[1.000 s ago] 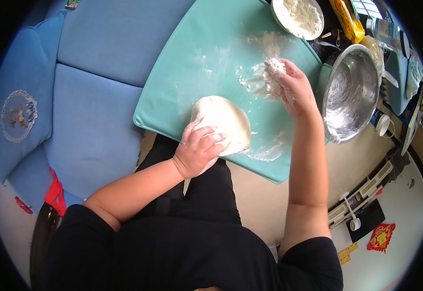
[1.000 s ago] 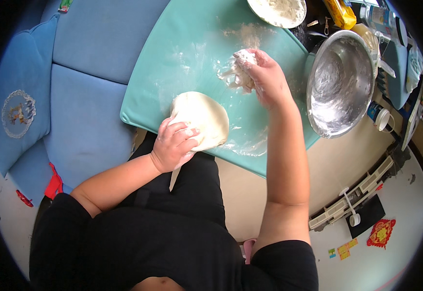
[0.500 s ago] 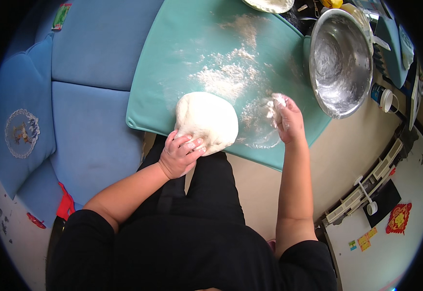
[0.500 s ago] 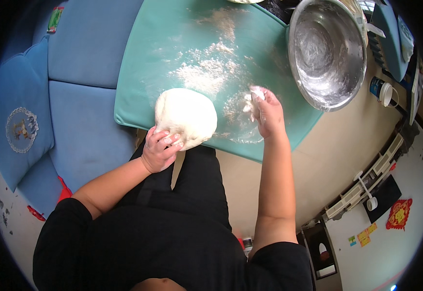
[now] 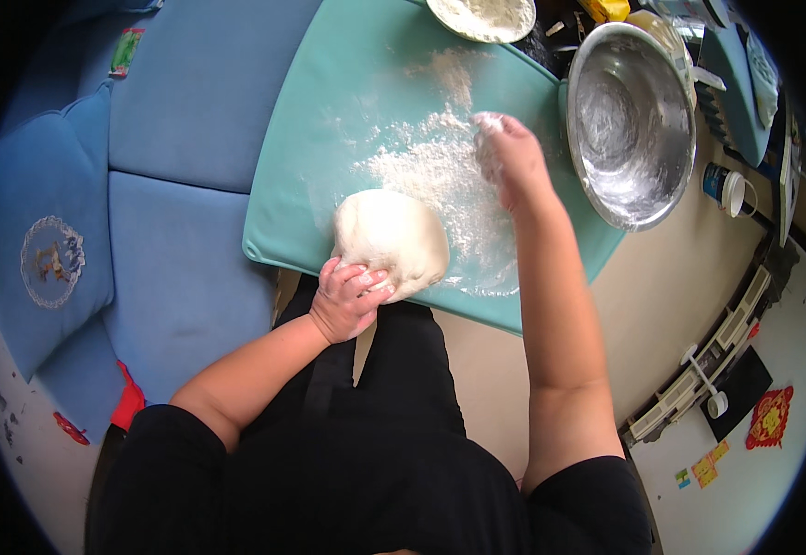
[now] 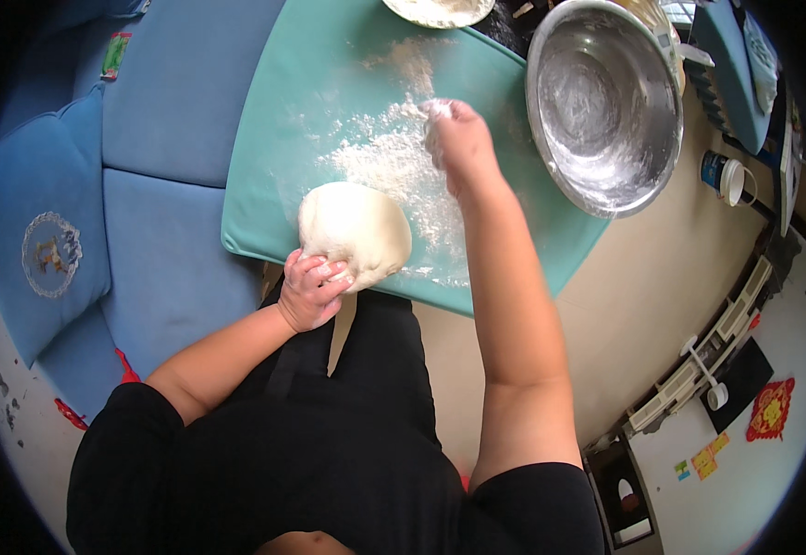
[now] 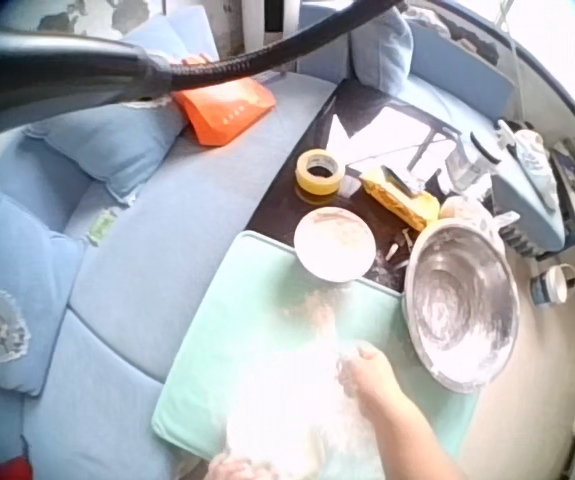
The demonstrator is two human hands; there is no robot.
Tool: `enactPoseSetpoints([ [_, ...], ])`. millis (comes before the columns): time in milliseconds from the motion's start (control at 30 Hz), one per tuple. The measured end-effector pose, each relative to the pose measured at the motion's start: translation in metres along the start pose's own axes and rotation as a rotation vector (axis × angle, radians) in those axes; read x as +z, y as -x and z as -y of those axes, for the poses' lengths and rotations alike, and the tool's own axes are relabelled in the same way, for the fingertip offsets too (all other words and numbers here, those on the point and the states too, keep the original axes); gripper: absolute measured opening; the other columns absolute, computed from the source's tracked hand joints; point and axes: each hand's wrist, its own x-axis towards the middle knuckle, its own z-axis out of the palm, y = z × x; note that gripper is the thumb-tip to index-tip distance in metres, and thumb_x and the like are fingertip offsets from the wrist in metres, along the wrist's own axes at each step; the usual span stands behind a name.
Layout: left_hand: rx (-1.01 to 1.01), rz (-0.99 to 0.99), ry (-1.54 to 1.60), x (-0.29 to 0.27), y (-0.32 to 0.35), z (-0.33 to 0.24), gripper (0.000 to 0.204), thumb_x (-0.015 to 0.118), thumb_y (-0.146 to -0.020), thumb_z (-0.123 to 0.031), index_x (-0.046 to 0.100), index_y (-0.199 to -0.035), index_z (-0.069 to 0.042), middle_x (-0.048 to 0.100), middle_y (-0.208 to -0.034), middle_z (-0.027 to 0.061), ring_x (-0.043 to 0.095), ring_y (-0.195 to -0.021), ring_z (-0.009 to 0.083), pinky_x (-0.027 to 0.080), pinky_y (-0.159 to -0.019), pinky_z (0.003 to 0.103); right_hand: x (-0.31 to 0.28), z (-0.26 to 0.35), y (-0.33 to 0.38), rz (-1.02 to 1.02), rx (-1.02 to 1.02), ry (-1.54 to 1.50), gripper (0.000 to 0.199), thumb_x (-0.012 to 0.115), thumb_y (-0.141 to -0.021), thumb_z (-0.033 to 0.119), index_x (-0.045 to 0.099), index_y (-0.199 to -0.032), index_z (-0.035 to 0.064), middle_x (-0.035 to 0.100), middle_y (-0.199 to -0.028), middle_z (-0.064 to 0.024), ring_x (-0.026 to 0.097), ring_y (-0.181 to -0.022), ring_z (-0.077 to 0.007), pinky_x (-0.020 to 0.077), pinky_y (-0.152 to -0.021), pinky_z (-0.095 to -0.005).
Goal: The person kneads a large ball of dough on a green cutting board, repeatedly folding, pressing, and turning it. They occasionally add flour from a nearby bowl to prevent sticking. The person briefly handles a remote control before resuming the kneading process.
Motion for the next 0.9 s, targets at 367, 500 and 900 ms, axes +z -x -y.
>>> enactPoseSetpoints([
  [367,0.051,-0.090,-0.037,0.013,0.005,0.010,0.055,0.070,-0.058,-0.017,0.057,-0.110,-0.029,0.050,-0.120,-0.0071,0.040,-0.110,0.0205,0.028,-0.099,0.045,0.040,0.078,-0.064,-0.211,-0.439,0.469,0.046,0.054,-0.087,0.038,0.056,-0.109,-0.0024,0.062,-0.103,-0.0190,0.061,-0.089,-0.0341,0.0466,-0.079,-0.0418],
  [500,0.046,-0.110,-0.001,0.009,0.002,0.013,0.045,0.067,-0.067,-0.018,0.057,-0.109,-0.031,0.050,-0.118,-0.0107,0.042,-0.109,0.0156,0.029,-0.100,0.042,0.024,-0.011,-0.067,-0.346,-0.331,1.108,0.047,0.046,-0.090,0.044,0.053,-0.101,-0.0009,0.062,-0.090,-0.0266,0.060,-0.086,-0.0414,0.0461,-0.075,-0.0479],
  [900,0.111,-0.083,-0.046,0.015,0.002,0.023,0.048,0.068,-0.067,-0.021,0.054,-0.112,-0.032,0.050,-0.119,-0.0100,0.040,-0.110,0.0180,0.029,-0.098,0.043,0.048,-0.107,-0.053,-0.090,-0.642,1.423,0.025,0.051,-0.087,0.032,0.051,-0.102,0.0123,0.065,-0.081,-0.0134,0.062,-0.076,-0.0355,0.0479,-0.065,-0.0446],
])
